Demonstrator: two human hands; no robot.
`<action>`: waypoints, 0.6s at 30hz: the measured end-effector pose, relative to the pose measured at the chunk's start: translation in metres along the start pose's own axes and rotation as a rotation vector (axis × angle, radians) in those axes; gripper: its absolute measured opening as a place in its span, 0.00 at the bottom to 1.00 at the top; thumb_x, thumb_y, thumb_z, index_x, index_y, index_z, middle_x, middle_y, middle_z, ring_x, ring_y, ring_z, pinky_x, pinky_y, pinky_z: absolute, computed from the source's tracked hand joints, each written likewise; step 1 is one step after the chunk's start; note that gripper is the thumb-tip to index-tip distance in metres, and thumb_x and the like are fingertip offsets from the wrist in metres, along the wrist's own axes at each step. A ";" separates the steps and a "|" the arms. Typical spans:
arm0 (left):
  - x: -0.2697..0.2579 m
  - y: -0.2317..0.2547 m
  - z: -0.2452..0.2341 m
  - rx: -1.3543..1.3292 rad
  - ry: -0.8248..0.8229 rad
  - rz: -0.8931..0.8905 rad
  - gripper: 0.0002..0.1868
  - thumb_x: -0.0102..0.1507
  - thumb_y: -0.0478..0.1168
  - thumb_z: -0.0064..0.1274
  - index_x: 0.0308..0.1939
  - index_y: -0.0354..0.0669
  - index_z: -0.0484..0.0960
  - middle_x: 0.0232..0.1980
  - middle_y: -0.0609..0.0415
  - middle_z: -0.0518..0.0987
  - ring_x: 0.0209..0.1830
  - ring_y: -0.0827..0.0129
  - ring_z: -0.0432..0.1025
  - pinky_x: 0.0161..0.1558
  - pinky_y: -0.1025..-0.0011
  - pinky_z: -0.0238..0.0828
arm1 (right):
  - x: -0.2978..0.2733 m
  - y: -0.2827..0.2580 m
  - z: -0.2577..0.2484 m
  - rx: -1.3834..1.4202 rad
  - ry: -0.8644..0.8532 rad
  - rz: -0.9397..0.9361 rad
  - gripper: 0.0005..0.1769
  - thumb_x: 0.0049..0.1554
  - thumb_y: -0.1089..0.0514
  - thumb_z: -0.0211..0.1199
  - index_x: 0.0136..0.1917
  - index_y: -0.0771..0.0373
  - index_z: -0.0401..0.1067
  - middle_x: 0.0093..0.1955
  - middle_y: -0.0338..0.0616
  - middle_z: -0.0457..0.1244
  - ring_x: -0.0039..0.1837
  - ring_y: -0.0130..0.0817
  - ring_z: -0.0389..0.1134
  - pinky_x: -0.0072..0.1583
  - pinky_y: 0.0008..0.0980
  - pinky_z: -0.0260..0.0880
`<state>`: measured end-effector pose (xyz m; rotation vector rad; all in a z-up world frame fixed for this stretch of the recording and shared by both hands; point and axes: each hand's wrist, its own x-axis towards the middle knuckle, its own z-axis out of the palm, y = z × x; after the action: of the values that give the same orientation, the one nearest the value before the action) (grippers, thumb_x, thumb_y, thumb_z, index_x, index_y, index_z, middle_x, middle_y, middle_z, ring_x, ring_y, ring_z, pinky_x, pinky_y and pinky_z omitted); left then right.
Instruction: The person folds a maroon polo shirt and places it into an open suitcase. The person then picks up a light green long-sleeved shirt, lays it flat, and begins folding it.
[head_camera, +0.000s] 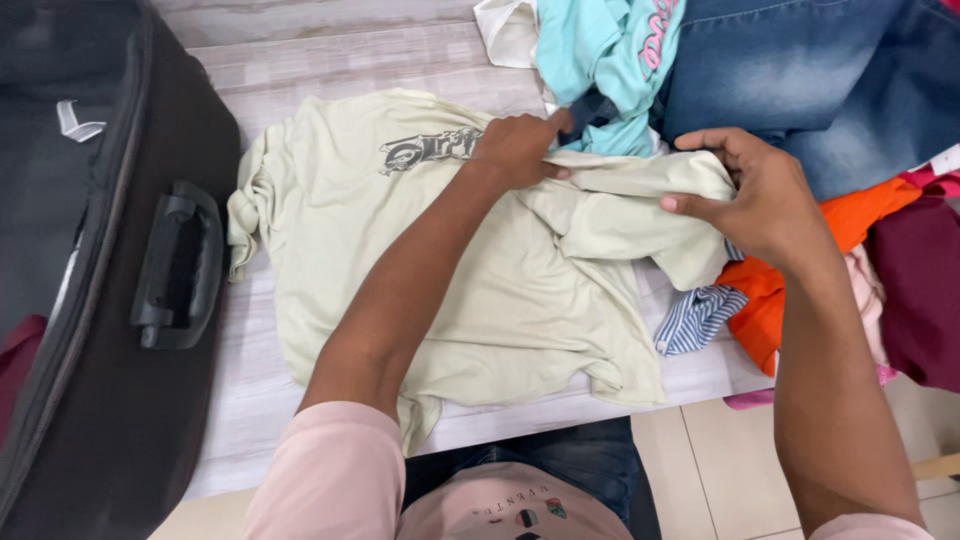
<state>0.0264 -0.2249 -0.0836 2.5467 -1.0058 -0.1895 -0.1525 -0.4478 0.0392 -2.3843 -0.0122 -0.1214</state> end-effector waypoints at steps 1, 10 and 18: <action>0.002 -0.004 0.000 0.022 0.034 -0.001 0.28 0.58 0.56 0.65 0.57 0.54 0.76 0.46 0.49 0.82 0.49 0.51 0.76 0.49 0.51 0.71 | -0.001 -0.003 -0.005 -0.100 0.031 -0.007 0.34 0.49 0.53 0.77 0.65 0.67 0.73 0.53 0.47 0.71 0.51 0.29 0.71 0.52 0.30 0.72; 0.017 -0.054 -0.059 -0.244 0.626 -0.191 0.06 0.57 0.42 0.66 0.36 0.52 0.86 0.29 0.54 0.83 0.32 0.56 0.79 0.34 0.55 0.73 | 0.008 -0.006 -0.023 -0.360 -0.026 0.216 0.20 0.56 0.47 0.76 0.52 0.65 0.80 0.35 0.51 0.70 0.36 0.39 0.71 0.42 0.38 0.70; 0.046 -0.058 -0.047 -0.692 0.521 -0.369 0.20 0.57 0.43 0.64 0.44 0.42 0.71 0.28 0.53 0.85 0.28 0.61 0.83 0.36 0.60 0.78 | 0.019 -0.006 -0.042 0.336 0.401 0.023 0.08 0.67 0.63 0.70 0.54 0.64 0.70 0.48 0.40 0.68 0.44 0.28 0.67 0.45 0.31 0.65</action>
<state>0.1093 -0.2027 -0.0632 1.9487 -0.2043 0.0309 -0.1379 -0.4726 0.0760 -1.9888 0.1713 -0.5409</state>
